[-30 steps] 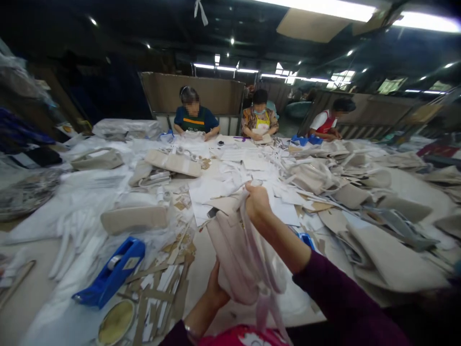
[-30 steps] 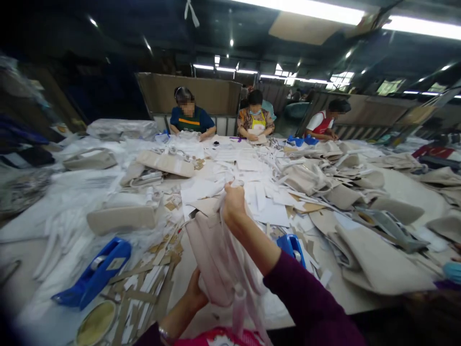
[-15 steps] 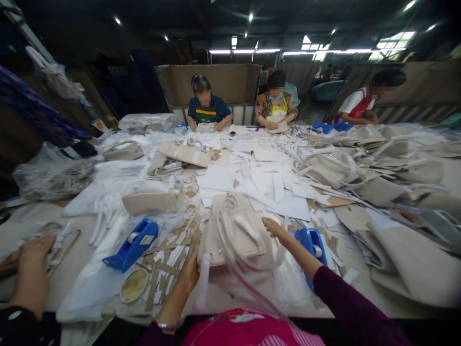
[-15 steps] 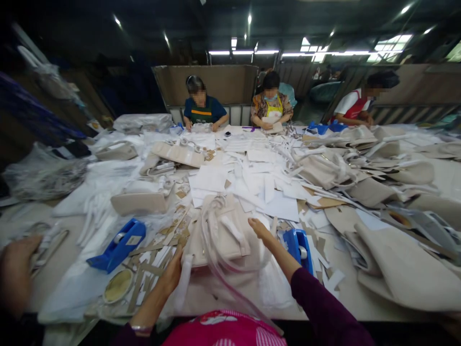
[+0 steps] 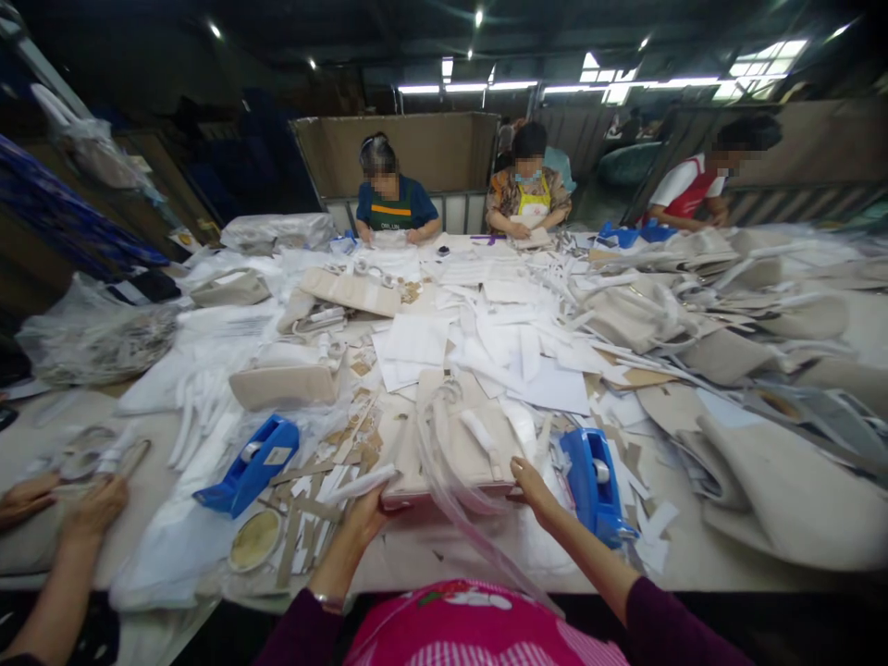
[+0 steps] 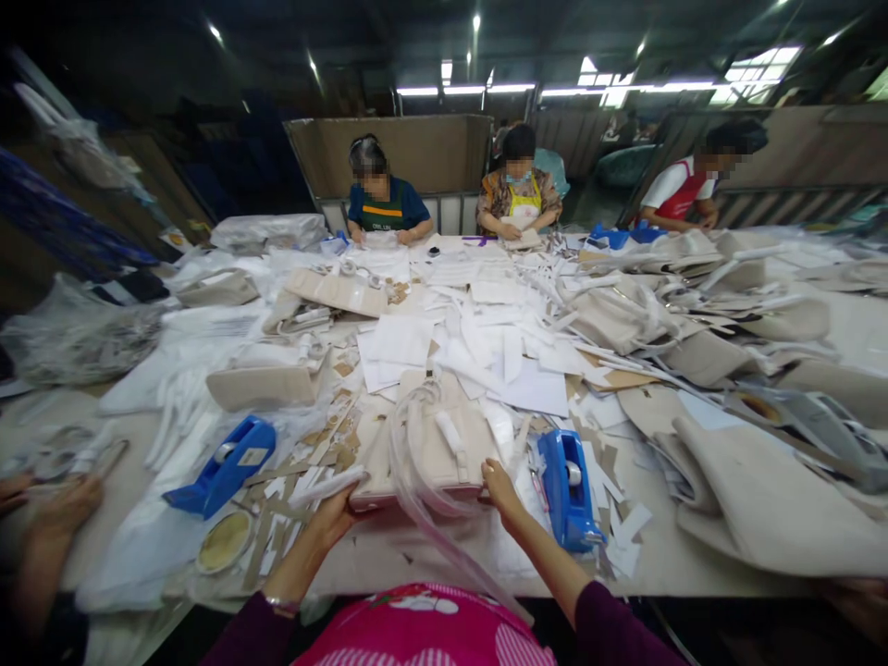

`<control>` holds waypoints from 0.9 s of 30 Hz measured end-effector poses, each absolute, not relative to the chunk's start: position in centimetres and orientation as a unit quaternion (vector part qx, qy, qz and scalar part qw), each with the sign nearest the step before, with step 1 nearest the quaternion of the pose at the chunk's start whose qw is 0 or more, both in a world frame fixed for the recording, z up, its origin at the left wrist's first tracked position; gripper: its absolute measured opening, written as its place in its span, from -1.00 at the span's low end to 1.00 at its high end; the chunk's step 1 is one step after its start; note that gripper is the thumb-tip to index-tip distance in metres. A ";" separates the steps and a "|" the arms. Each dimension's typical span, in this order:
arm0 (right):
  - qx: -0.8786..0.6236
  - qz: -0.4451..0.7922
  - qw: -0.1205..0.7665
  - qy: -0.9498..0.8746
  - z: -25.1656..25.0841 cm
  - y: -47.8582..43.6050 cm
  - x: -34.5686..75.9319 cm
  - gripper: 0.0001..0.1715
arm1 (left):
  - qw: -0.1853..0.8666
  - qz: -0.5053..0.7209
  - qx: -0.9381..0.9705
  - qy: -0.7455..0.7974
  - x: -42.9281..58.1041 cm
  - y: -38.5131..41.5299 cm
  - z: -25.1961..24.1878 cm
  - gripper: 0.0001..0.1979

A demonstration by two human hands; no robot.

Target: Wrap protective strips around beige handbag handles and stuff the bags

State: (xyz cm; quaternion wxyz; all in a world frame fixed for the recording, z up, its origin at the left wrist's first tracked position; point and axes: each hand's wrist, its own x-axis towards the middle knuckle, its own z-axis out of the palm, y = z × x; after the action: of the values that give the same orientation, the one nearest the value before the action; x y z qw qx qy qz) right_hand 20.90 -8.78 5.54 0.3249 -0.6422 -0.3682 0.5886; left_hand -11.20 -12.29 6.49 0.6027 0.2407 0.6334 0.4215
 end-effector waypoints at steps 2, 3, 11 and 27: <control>-0.638 0.526 0.348 -0.442 5.2 -10.6 21.7 -0.52 | 0.582 0.430 0.192 0.663 -12.0 -13.6 5.9 -0.65; -0.625 0.495 0.351 -0.491 5.2 -11.4 22.0 -0.56 | 0.576 0.419 0.167 0.682 -12.3 -14.6 5.6 -0.68; -0.570 0.188 0.146 -0.787 4.9 -14.0 22.1 -0.58 | 0.744 0.243 0.328 0.529 -6.0 -18.7 6.3 -0.44; -0.444 0.456 0.316 -0.703 13.5 -13.5 15.2 -0.68 | 0.715 0.447 0.314 0.437 -0.3 -14.0 16.6 -0.61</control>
State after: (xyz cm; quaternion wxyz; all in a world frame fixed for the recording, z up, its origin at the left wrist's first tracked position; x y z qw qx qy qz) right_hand 15.15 -13.45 13.54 0.3158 -0.4441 -0.7033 0.4565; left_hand -0.31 -14.04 16.63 0.7148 0.3135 0.4365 0.4474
